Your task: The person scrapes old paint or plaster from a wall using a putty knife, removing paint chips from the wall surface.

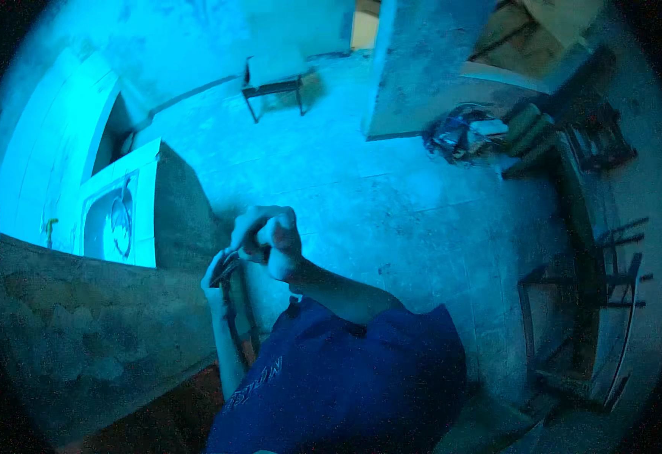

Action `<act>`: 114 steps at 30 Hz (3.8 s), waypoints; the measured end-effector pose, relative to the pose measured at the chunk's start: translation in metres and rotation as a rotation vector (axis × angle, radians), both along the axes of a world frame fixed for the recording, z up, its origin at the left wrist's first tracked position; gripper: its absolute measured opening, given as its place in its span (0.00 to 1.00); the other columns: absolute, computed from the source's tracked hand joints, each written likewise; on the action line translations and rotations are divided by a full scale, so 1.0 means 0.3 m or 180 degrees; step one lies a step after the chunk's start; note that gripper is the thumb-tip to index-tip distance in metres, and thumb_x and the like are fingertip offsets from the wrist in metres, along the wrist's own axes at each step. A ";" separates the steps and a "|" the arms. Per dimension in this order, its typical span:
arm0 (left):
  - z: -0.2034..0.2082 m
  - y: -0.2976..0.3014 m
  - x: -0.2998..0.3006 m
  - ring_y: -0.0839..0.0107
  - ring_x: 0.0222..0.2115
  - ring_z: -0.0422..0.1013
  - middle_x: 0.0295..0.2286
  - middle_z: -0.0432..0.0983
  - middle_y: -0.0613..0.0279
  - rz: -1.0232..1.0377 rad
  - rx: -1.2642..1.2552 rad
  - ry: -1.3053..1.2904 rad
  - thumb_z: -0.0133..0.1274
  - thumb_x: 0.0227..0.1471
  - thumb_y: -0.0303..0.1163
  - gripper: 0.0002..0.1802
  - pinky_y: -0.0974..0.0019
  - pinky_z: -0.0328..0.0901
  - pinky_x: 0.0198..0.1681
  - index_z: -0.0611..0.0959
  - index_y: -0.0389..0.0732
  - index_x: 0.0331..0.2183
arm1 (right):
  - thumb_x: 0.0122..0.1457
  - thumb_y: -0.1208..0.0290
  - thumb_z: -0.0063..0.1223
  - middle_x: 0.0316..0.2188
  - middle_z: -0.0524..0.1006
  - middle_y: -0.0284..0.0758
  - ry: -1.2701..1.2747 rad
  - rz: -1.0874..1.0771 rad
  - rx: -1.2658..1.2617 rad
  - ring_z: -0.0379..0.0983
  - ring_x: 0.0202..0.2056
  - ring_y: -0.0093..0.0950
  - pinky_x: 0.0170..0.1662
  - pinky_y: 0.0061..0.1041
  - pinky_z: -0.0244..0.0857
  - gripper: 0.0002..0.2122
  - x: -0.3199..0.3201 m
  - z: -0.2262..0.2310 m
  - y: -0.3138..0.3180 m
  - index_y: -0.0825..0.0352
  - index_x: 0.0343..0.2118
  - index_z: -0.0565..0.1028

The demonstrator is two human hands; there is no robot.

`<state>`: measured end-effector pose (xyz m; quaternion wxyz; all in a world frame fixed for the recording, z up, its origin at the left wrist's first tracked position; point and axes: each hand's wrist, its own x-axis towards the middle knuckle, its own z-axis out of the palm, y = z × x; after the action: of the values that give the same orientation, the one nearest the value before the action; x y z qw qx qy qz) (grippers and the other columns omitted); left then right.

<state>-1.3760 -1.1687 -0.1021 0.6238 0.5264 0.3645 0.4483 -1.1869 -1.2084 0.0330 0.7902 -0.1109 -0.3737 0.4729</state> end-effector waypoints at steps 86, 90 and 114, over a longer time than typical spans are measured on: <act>-0.017 0.177 4.396 0.72 0.31 0.71 0.31 0.75 0.60 -0.0770 -0.0371 0.0438 0.47 0.53 0.38 0.14 0.68 0.63 0.33 0.79 0.37 0.32 | 0.48 0.54 0.57 0.21 0.75 0.41 -0.3294 -0.1748 -0.3990 0.72 0.24 0.24 0.29 0.27 0.64 0.19 4.354 -0.432 -0.426 0.71 0.28 0.75; -0.007 0.134 4.396 0.75 0.29 0.71 0.30 0.76 0.61 -0.0742 -0.0577 0.0458 0.48 0.53 0.37 0.13 0.70 0.64 0.32 0.80 0.38 0.29 | 0.51 0.55 0.54 0.22 0.75 0.41 -0.3357 -0.1802 -0.3578 0.71 0.25 0.23 0.28 0.27 0.63 0.19 4.341 -0.462 -0.393 0.71 0.29 0.74; -0.366 0.144 4.695 0.70 0.35 0.72 0.34 0.76 0.60 -0.1091 -0.0815 0.1107 0.46 0.54 0.41 0.16 0.65 0.64 0.38 0.79 0.38 0.34 | 0.51 0.52 0.50 0.18 0.73 0.46 -0.3387 -0.2179 -0.5128 0.72 0.25 0.44 0.29 0.40 0.63 0.18 4.476 -0.738 -0.758 0.66 0.22 0.76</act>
<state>0.0323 -1.1256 -0.2120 0.6800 0.5663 0.4254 0.1894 0.1560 -1.4356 -0.1886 0.3054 -0.9051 -0.1955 0.2221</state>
